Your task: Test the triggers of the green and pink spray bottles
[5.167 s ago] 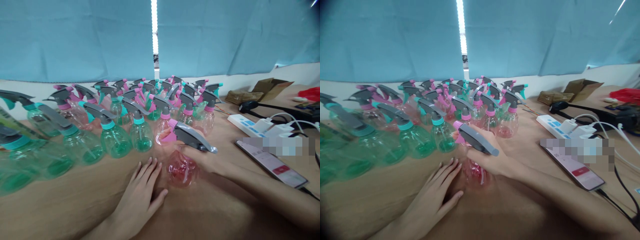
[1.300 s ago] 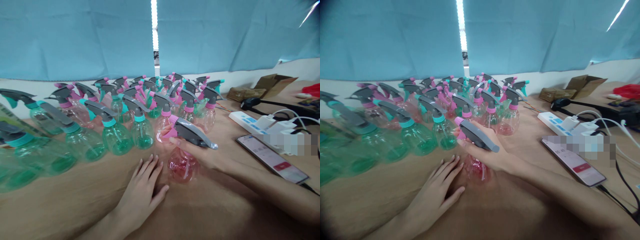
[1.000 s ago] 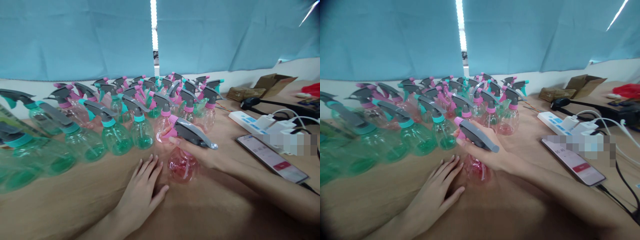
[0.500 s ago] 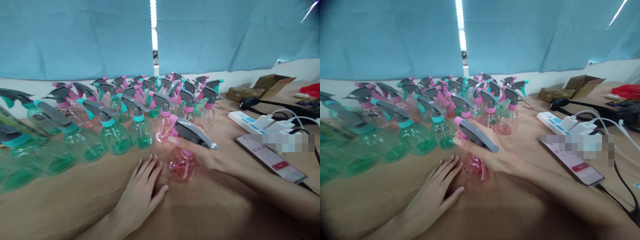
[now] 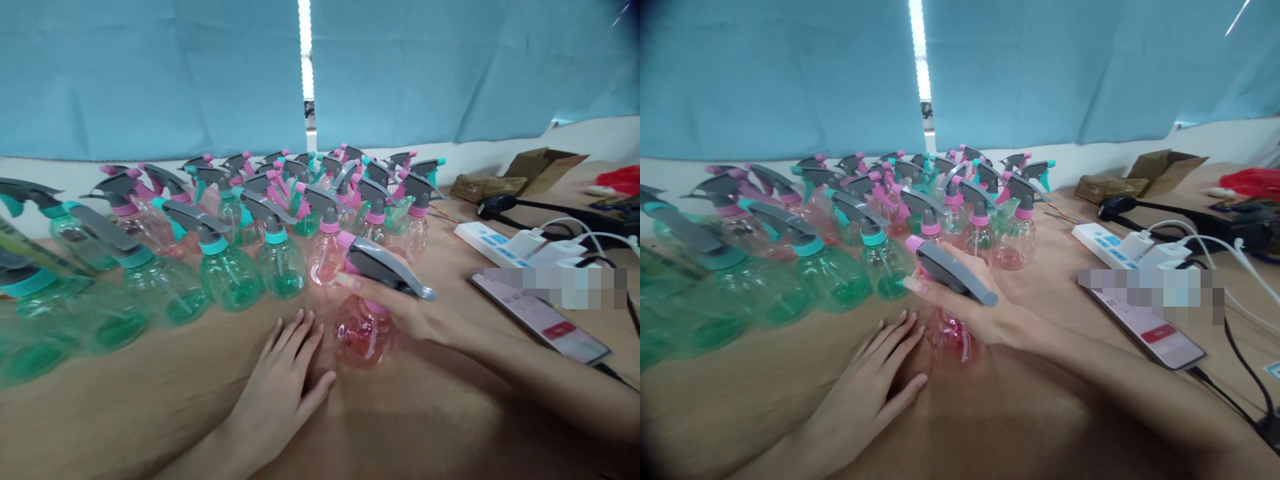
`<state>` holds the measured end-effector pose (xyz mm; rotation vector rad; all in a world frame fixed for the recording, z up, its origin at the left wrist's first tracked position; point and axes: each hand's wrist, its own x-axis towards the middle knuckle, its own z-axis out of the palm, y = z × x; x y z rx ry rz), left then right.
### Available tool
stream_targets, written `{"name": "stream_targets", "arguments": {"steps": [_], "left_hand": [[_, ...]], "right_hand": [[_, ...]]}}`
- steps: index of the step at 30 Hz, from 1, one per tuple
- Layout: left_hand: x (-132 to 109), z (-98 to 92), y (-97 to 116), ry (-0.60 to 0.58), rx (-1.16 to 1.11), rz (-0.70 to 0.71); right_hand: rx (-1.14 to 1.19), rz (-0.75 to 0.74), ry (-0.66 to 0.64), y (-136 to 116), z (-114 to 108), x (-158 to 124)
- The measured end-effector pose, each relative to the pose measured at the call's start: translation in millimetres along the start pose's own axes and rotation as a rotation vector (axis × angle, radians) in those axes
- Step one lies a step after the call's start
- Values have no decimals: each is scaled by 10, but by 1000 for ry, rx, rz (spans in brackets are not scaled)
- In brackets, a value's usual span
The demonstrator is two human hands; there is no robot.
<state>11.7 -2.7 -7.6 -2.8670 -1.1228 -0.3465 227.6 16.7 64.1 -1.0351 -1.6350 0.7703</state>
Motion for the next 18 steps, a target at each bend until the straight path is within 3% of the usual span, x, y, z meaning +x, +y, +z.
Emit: {"name": "stream_targets", "arguments": {"steps": [6,18], "left_hand": [[-8,24,-6,22,-7,2],[-11,31,-9,13,9,0]], "right_hand": [[42,-47,-57,-167,8,24],[2,-52,-20,-216,14,53]]}}
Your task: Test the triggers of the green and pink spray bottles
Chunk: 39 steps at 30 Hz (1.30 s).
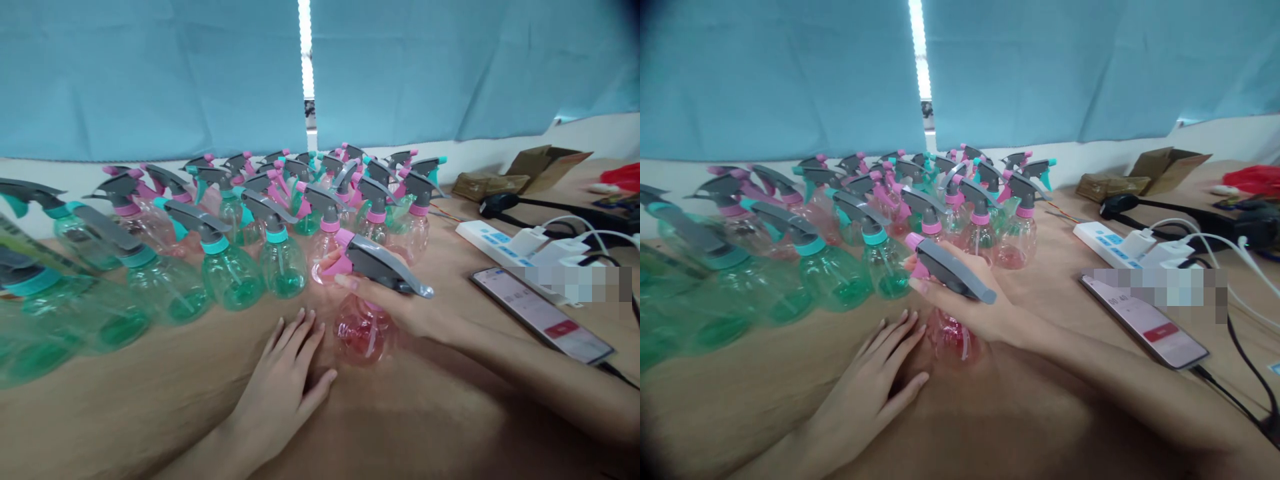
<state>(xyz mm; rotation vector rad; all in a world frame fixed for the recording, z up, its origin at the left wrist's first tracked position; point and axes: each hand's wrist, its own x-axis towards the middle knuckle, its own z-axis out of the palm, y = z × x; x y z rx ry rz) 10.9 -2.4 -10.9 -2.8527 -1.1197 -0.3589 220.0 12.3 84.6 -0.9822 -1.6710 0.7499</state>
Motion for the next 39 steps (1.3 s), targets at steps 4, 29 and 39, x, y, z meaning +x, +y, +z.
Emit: {"name": "stream_targets", "arguments": {"steps": [4,29,39], "left_hand": [[3,6,3,-7,-1,-2],[-2,5,-2,6,-2,-1],[1,0,1,-9,-32,-9]], "right_hand": [[-19,18,-2,-58,5,15],[-95,-12,46,30,-6,-7],[-97,22,30,26,-12,-19]]}}
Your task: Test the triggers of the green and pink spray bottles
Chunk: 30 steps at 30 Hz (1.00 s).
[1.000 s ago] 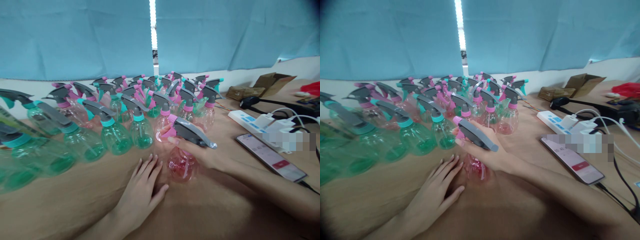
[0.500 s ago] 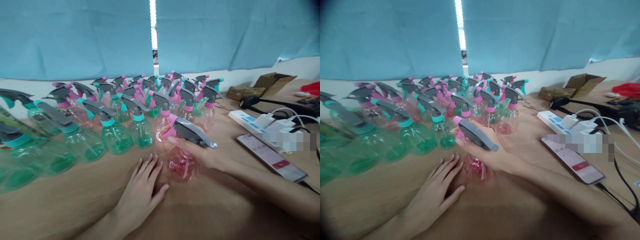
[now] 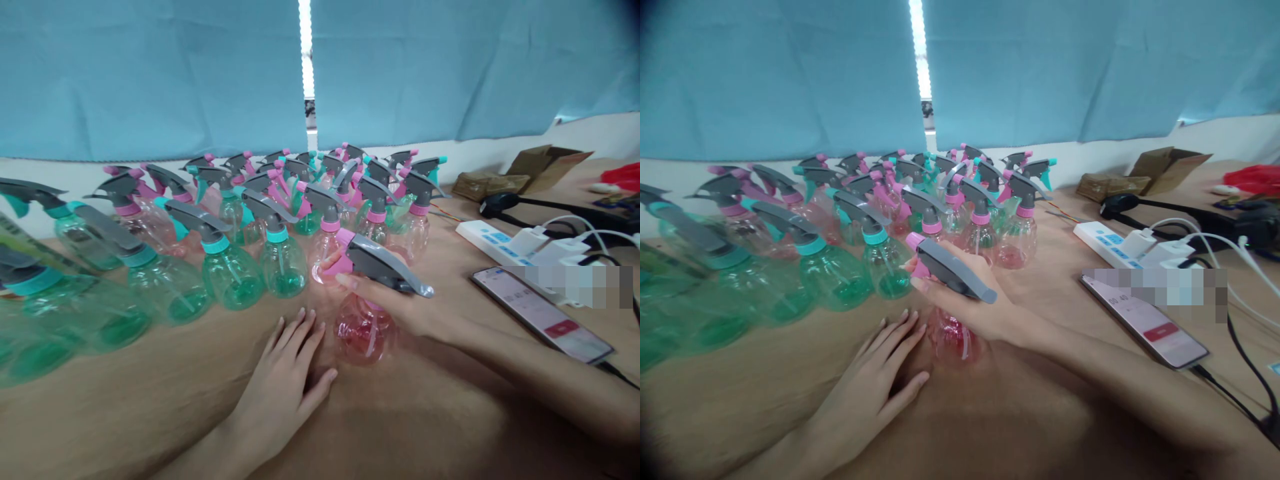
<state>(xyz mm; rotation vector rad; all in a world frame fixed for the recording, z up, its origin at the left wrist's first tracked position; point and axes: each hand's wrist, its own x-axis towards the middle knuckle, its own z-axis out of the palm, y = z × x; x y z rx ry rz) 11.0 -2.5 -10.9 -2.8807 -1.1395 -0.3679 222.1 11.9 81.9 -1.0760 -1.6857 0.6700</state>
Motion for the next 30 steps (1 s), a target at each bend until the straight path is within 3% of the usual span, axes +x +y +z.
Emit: {"name": "stream_targets", "arguments": {"steps": [5,13,23,30], "left_hand": [[-2,0,-4,10,2,2],[0,-4,0,-7,32,4],[2,4,-5,0,17,-3],[-3,6,-5,7,6,-5]], "right_hand": [[66,24,-100,156,-15,-3],[77,18,-74,131,-12,7],[114,13,-62,427,3,-39],[83,1,-62,249,-9,-22]]}}
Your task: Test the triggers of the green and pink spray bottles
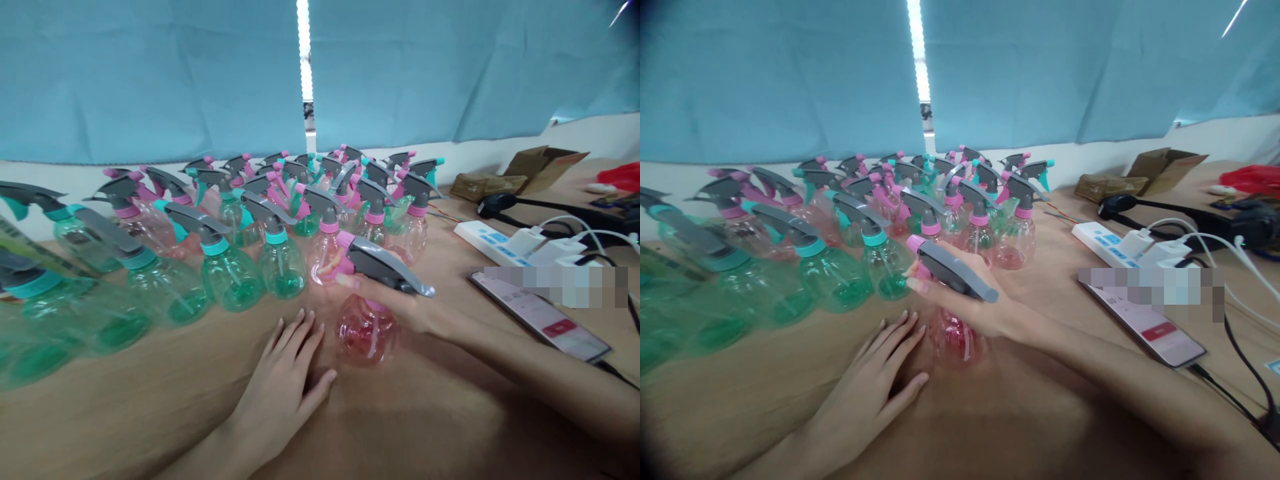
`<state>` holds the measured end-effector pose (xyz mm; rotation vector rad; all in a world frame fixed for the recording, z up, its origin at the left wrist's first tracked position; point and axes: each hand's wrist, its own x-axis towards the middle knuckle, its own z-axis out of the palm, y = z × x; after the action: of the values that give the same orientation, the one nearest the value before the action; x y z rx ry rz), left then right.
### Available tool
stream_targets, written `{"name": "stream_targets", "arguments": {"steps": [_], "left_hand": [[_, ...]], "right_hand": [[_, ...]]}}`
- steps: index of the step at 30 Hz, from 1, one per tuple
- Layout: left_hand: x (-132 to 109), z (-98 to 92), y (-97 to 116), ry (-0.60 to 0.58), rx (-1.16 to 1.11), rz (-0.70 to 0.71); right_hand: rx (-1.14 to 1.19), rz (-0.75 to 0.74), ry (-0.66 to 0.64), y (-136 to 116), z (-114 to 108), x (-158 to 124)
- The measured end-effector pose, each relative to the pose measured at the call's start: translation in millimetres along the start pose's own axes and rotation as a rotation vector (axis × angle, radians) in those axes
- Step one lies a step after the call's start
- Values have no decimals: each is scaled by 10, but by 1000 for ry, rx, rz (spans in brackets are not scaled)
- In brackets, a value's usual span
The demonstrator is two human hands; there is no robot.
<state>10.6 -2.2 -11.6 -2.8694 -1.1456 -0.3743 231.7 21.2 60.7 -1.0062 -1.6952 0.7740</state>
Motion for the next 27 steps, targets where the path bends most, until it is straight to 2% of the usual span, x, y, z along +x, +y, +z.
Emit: {"name": "stream_targets", "arguments": {"steps": [4,13,16,27], "left_hand": [[3,1,4,0,-3,4],[-2,-6,2,4,5,17],[-2,-1,1,9,-11,12],[4,1,-5,-8,10,17]], "right_hand": [[-36,30,6,-103,12,11],[-119,20,46,-170,9,25],[-130,-31,86,-158,6,19],[3,-18,33,-26,66,16]]}}
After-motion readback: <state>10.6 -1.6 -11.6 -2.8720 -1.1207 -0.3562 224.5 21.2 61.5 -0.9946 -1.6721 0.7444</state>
